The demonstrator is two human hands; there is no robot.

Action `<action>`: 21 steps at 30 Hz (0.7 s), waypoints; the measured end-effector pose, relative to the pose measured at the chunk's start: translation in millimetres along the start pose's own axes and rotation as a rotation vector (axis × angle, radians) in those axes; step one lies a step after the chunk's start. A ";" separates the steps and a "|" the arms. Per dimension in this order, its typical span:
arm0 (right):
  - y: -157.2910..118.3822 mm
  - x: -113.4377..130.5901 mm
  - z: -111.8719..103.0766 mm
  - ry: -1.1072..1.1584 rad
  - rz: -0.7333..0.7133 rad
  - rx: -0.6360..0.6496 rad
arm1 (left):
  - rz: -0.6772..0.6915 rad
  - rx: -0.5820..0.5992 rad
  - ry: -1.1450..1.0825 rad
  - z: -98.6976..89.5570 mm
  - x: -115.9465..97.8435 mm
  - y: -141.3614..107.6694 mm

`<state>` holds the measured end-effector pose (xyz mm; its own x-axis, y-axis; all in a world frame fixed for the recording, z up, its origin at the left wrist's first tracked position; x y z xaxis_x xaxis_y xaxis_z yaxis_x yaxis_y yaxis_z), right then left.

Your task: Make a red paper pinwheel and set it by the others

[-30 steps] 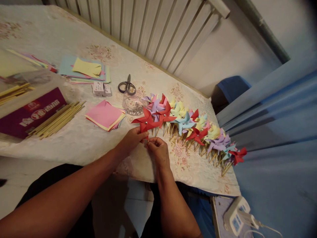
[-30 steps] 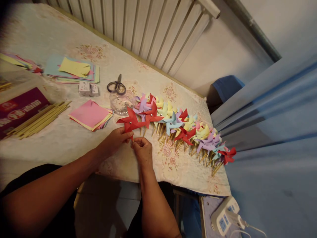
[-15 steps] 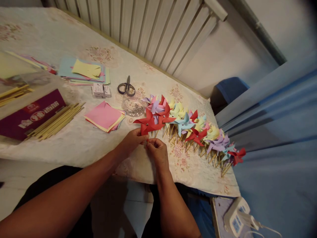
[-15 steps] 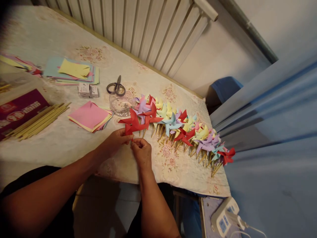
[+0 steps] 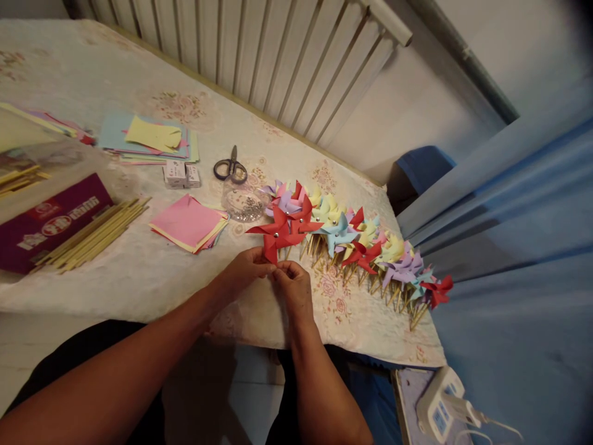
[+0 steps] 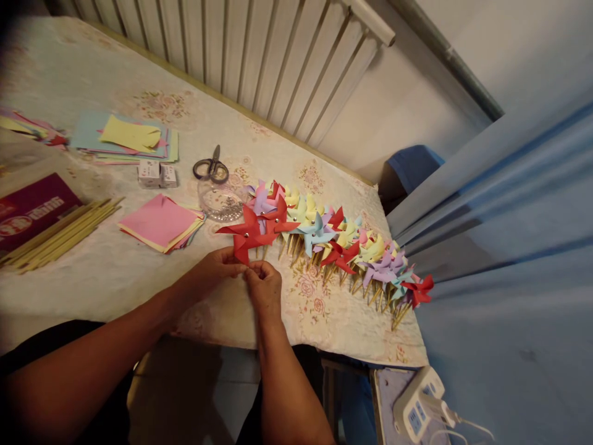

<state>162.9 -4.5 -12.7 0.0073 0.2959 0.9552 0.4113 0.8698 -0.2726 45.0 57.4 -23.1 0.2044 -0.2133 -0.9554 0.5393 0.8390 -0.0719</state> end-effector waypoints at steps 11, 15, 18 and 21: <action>0.2 0.0 0.9 -0.005 0.015 0.012 | -0.026 0.008 -0.007 -0.2 2.7 1.8; -0.5 -0.1 1.6 -0.004 0.012 0.006 | -0.030 0.012 0.009 -0.3 3.2 1.4; -1.2 0.5 2.1 -0.005 0.003 0.006 | -0.025 0.011 0.018 -0.9 3.4 0.8; -1.1 -0.5 2.7 -0.016 -0.001 0.009 | -0.019 0.007 0.036 -1.6 3.7 0.7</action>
<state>159.9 -4.6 -13.1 -0.0076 0.3014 0.9535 0.4034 0.8734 -0.2729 44.8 58.0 -27.1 0.1649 -0.2114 -0.9634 0.5487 0.8313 -0.0885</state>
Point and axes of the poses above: each hand's wrist, its own y-axis towards the middle knuckle, its own z-axis out of the palm, x = y × z, the point moved 5 cm from there along y, towards the middle knuckle, and after that the axes turned 6 degrees about z, right-handed, at the moved point
